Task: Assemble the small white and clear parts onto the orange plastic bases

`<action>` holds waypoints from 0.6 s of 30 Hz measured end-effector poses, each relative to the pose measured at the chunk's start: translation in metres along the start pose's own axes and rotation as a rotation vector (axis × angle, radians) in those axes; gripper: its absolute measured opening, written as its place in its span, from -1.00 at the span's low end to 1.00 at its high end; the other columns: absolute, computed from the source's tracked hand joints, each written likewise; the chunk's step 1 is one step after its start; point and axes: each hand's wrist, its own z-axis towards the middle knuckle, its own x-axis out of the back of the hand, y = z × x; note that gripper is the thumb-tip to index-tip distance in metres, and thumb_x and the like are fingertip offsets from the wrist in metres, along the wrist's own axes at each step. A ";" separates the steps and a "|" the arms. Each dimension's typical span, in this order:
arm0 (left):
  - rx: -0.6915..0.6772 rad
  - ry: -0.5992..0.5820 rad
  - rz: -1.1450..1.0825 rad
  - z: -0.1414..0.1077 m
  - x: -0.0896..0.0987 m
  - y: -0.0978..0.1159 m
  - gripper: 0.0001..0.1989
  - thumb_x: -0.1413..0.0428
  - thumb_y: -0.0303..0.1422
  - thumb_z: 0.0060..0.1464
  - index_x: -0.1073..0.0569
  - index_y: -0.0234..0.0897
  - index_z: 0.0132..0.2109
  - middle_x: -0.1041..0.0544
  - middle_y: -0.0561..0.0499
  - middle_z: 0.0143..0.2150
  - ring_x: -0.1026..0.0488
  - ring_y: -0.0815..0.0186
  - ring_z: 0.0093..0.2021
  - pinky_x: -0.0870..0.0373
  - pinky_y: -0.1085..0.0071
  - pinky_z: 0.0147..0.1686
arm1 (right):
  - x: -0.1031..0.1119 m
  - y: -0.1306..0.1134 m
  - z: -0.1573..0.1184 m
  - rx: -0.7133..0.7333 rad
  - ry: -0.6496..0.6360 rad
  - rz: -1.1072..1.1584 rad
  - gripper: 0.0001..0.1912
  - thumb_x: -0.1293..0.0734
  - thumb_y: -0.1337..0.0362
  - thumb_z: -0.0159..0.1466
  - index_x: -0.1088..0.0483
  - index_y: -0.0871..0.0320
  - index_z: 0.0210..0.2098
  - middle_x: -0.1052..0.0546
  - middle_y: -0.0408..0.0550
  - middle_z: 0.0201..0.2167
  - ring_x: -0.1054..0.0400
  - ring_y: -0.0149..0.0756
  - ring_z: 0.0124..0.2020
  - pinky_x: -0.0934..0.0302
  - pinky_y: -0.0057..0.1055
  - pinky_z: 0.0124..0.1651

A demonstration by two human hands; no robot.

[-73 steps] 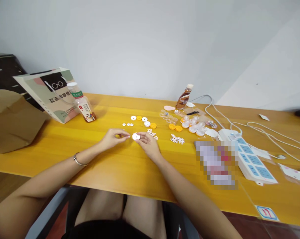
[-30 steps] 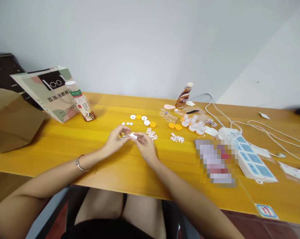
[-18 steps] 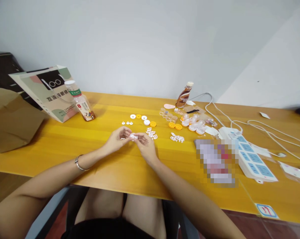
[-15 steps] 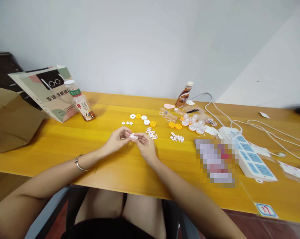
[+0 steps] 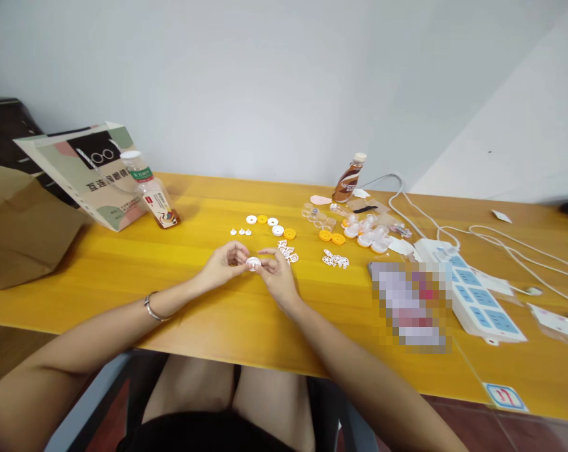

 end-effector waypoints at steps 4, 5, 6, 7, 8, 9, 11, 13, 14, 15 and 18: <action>-0.008 -0.002 -0.018 0.002 0.003 0.000 -0.77 -0.18 -0.35 -0.11 -0.32 -0.37 -0.33 -0.43 0.03 -0.42 -0.40 0.47 -0.41 -0.35 0.50 -0.34 | 0.001 0.000 0.001 -0.062 0.007 0.064 -0.63 -0.44 0.28 -0.10 -0.29 0.08 -0.30 -0.52 -0.21 -0.50 -0.38 -0.40 -0.45 -0.23 -0.38 -0.23; -0.007 -0.005 -0.019 0.003 0.004 -0.001 -0.77 -0.18 -0.34 -0.11 -0.33 -0.38 -0.32 -0.43 0.02 -0.41 -0.40 0.46 -0.41 -0.36 0.49 -0.33 | 0.001 0.000 0.002 -0.073 0.007 0.075 -0.64 -0.44 0.27 -0.10 -0.31 0.09 -0.30 -0.53 -0.19 -0.48 -0.38 -0.40 -0.44 -0.23 -0.37 -0.22; -0.007 -0.006 -0.017 0.003 0.005 -0.002 -0.77 -0.18 -0.34 -0.10 -0.34 -0.38 -0.32 -0.44 0.01 -0.41 -0.41 0.45 -0.40 -0.36 0.47 -0.32 | 0.001 -0.001 0.002 -0.084 0.004 0.085 -0.65 -0.44 0.27 -0.09 -0.33 0.10 -0.31 -0.54 -0.17 -0.45 -0.38 -0.40 -0.42 -0.23 -0.37 -0.21; -0.007 -0.006 -0.013 0.003 0.005 -0.003 -0.77 -0.17 -0.34 -0.09 -0.34 -0.38 -0.31 -0.44 0.00 -0.40 -0.41 0.44 -0.39 -0.37 0.46 -0.30 | 0.001 -0.001 0.002 -0.093 -0.001 0.095 -0.67 -0.43 0.26 -0.08 -0.35 0.11 -0.31 -0.54 -0.15 -0.43 -0.38 -0.40 -0.40 -0.23 -0.37 -0.20; -0.006 -0.004 -0.007 0.003 0.005 -0.004 -0.77 -0.17 -0.34 -0.09 -0.35 -0.38 -0.30 -0.45 -0.01 -0.39 -0.42 0.43 -0.39 -0.37 0.45 -0.29 | 0.001 -0.001 0.002 -0.103 -0.007 0.104 -0.68 -0.43 0.26 -0.08 -0.37 0.11 -0.31 -0.55 -0.13 -0.41 -0.39 -0.39 -0.38 -0.23 -0.38 -0.19; -0.007 -0.001 0.000 0.003 0.005 -0.005 -0.77 -0.17 -0.34 -0.09 -0.35 -0.39 -0.30 -0.45 -0.02 -0.38 -0.42 0.43 -0.38 -0.37 0.44 -0.29 | 0.001 -0.001 0.002 -0.113 -0.014 0.111 -0.68 -0.43 0.26 -0.08 -0.38 0.12 -0.31 -0.55 -0.12 -0.39 -0.39 -0.39 -0.36 -0.23 -0.38 -0.18; -0.009 0.007 0.014 0.003 0.003 -0.004 -0.77 -0.17 -0.34 -0.10 -0.36 -0.39 -0.30 -0.46 -0.02 -0.38 -0.42 0.42 -0.38 -0.37 0.44 -0.28 | 0.001 -0.001 0.002 -0.137 -0.019 0.118 -0.67 -0.44 0.27 -0.09 -0.40 0.13 -0.30 -0.55 -0.11 -0.36 -0.39 -0.38 -0.33 -0.23 -0.37 -0.16; -0.011 0.000 0.028 0.003 0.003 -0.002 -0.76 -0.18 -0.33 -0.11 -0.37 -0.39 -0.30 -0.47 -0.03 -0.38 -0.42 0.41 -0.37 -0.37 0.44 -0.29 | 0.002 -0.002 0.002 -0.166 -0.011 0.115 -0.67 -0.45 0.26 -0.11 -0.41 0.14 -0.31 -0.55 -0.09 -0.35 -0.40 -0.37 -0.32 -0.23 -0.35 -0.14; -0.013 -0.002 0.043 0.004 0.005 0.000 -0.76 -0.17 -0.32 -0.10 -0.38 -0.39 -0.29 -0.48 -0.03 -0.37 -0.42 0.40 -0.37 -0.37 0.44 -0.29 | 0.002 -0.002 0.003 -0.179 -0.005 0.112 -0.66 -0.45 0.26 -0.11 -0.42 0.14 -0.31 -0.55 -0.08 -0.34 -0.40 -0.36 -0.32 -0.23 -0.34 -0.14; -0.017 -0.001 0.067 0.006 0.009 0.002 -0.77 -0.15 -0.30 -0.08 -0.39 -0.38 -0.29 -0.48 -0.03 -0.37 -0.43 0.40 -0.37 -0.37 0.45 -0.30 | 0.003 -0.003 0.003 -0.188 0.001 0.109 -0.66 -0.45 0.25 -0.11 -0.42 0.14 -0.32 -0.55 -0.07 -0.34 -0.40 -0.35 -0.31 -0.24 -0.33 -0.13; -0.056 0.028 0.229 0.014 0.031 0.005 -0.77 -0.08 -0.26 -0.01 -0.43 -0.35 -0.27 -0.50 -0.02 -0.36 -0.42 0.39 -0.38 -0.35 0.46 -0.32 | 0.006 -0.004 0.005 -0.195 0.030 0.096 -0.67 -0.45 0.25 -0.11 -0.42 0.13 -0.32 -0.55 -0.08 -0.34 -0.41 -0.34 -0.30 -0.26 -0.34 -0.14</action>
